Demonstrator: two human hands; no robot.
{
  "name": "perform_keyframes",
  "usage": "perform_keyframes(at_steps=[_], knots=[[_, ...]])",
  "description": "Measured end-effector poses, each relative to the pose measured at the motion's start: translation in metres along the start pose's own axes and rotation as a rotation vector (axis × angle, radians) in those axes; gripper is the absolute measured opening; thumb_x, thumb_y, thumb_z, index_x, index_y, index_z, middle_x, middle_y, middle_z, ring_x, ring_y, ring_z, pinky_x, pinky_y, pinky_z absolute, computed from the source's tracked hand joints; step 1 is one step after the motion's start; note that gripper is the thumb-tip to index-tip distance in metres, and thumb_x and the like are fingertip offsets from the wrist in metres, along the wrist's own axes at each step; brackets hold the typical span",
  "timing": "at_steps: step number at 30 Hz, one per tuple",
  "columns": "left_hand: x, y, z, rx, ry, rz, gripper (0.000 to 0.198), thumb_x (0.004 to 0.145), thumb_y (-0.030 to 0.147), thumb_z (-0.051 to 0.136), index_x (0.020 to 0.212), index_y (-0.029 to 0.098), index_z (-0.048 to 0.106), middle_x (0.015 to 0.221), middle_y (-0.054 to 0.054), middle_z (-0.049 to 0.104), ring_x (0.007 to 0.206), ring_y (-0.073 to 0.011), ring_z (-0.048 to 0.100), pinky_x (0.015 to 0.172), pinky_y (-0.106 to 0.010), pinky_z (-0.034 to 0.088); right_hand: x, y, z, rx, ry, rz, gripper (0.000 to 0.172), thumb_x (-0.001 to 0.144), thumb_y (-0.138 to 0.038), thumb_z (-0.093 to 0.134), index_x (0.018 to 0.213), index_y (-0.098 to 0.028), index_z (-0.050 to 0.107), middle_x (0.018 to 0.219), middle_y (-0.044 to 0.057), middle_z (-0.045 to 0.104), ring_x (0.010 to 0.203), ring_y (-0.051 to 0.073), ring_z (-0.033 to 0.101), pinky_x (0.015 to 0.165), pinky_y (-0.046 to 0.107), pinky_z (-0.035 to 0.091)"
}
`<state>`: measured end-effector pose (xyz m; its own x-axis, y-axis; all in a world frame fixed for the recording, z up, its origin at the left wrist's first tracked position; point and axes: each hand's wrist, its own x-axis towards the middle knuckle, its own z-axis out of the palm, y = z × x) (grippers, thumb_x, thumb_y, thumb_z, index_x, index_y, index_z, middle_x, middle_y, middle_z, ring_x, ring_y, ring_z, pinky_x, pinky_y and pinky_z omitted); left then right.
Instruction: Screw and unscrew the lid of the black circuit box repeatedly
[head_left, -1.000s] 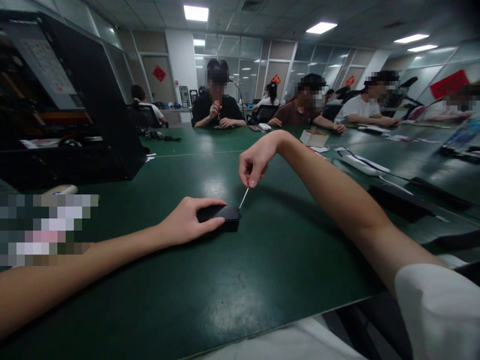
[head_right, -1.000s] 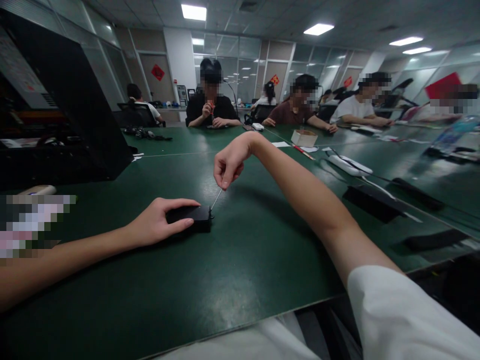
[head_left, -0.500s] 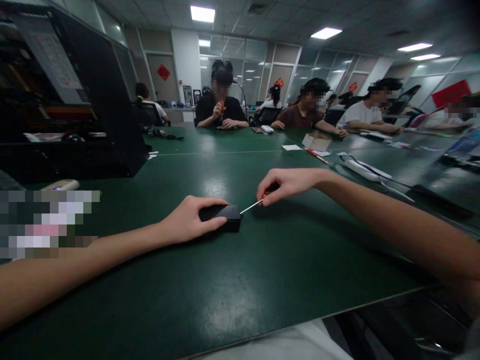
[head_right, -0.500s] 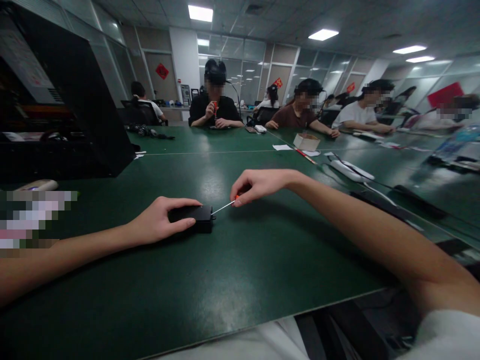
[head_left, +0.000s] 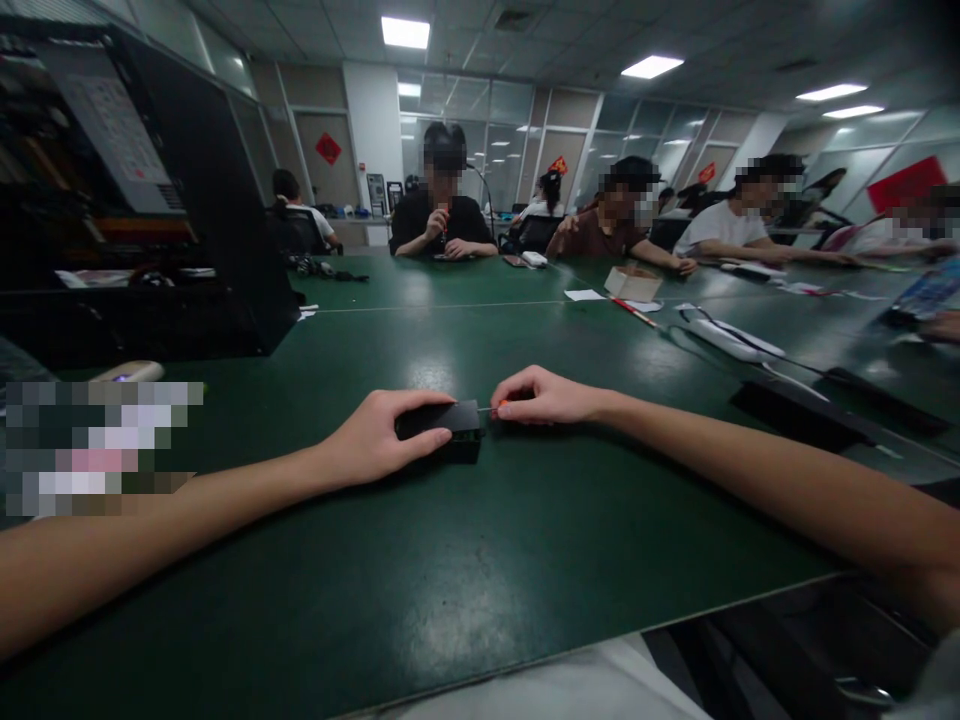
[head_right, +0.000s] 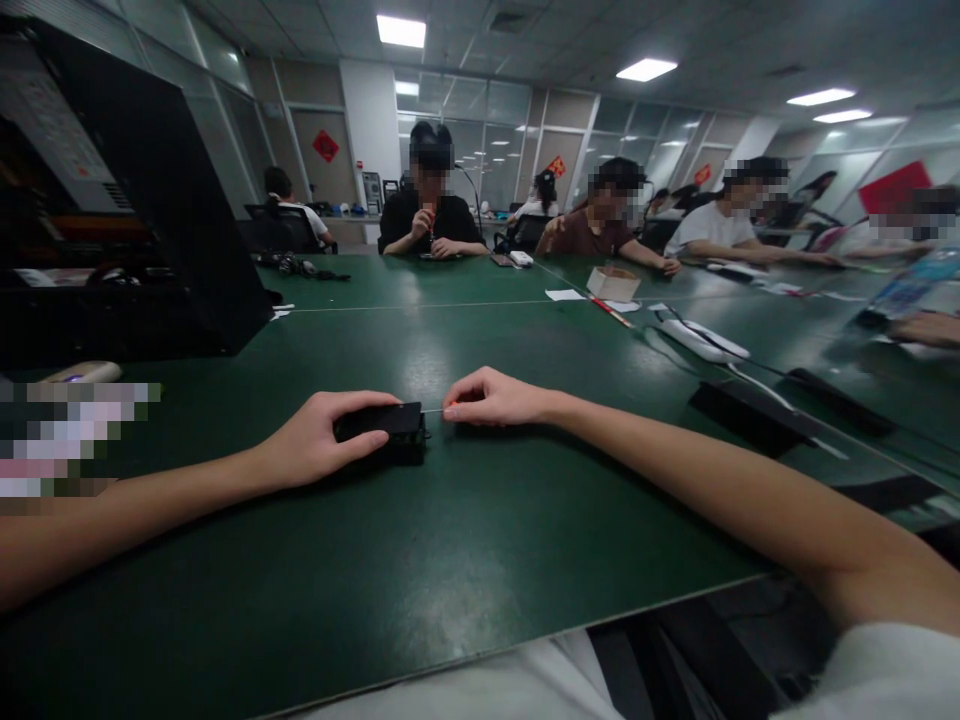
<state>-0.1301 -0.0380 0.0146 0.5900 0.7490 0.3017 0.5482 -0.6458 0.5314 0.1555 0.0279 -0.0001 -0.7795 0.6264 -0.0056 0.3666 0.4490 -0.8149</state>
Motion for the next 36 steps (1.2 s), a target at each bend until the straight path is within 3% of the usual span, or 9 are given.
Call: perform_keyframes(at_steps=[4,8,13,22,28,36], knots=[[0.0,0.0,0.001,-0.009,0.009,0.002,0.047,0.09,0.046,0.064,0.127,0.017,0.069,0.122,-0.01,0.074,0.108,-0.0277,0.069,0.098,-0.039,0.052,0.001,0.0,0.015,-0.278,0.244,-0.285,0.034,0.091,-0.044,0.064,0.104,-0.013,0.072,0.091,0.006,0.071,0.078,0.014,0.063,0.071,0.026,0.049],[0.0,0.001,0.0,-0.021,0.007,0.011,0.045,0.09,0.045,0.065,0.126,0.018,0.069,0.123,-0.01,0.073,0.109,-0.0277,0.068,0.099,-0.039,0.051,0.0,-0.001,0.027,-0.52,0.405,-0.534,0.026,0.094,-0.034,0.063,0.107,-0.013,0.069,0.093,0.009,0.071,0.082,0.015,0.064,0.074,0.027,0.052],[0.0,0.002,-0.001,-0.028,0.003,0.035,0.041,0.09,0.041,0.066,0.123,0.017,0.069,0.122,-0.01,0.073,0.108,-0.026,0.068,0.098,-0.036,0.051,0.002,-0.004,0.031,-0.724,0.5,-0.745,0.022,0.095,-0.02,0.058,0.114,-0.013,0.066,0.098,0.012,0.071,0.088,0.018,0.063,0.077,0.031,0.054],[0.001,0.002,0.001,-0.042,-0.011,0.075,0.038,0.091,0.038,0.066,0.122,0.017,0.07,0.12,-0.009,0.073,0.107,-0.0249,0.068,0.095,-0.034,0.05,0.004,0.003,0.029,-0.91,0.492,-0.69,0.023,0.1,-0.024,0.052,0.114,-0.016,0.068,0.094,0.007,0.073,0.08,0.015,0.065,0.072,0.027,0.051],[0.0,0.004,-0.001,-0.052,-0.001,0.055,0.04,0.09,0.042,0.067,0.122,0.018,0.071,0.119,-0.009,0.074,0.106,-0.0258,0.068,0.096,-0.036,0.052,0.0,0.003,0.022,-1.12,0.546,-0.812,0.021,0.098,-0.022,0.053,0.11,-0.016,0.07,0.092,0.006,0.074,0.073,0.013,0.065,0.061,0.026,0.046],[0.0,0.006,-0.001,-0.052,0.065,-0.106,0.05,0.08,0.05,0.075,0.119,0.019,0.071,0.115,-0.008,0.075,0.105,-0.0283,0.069,0.094,-0.039,0.054,-0.001,0.006,0.021,-1.087,0.563,-0.795,0.021,0.098,-0.022,0.054,0.11,-0.019,0.07,0.093,0.004,0.074,0.075,0.012,0.066,0.063,0.024,0.047]])
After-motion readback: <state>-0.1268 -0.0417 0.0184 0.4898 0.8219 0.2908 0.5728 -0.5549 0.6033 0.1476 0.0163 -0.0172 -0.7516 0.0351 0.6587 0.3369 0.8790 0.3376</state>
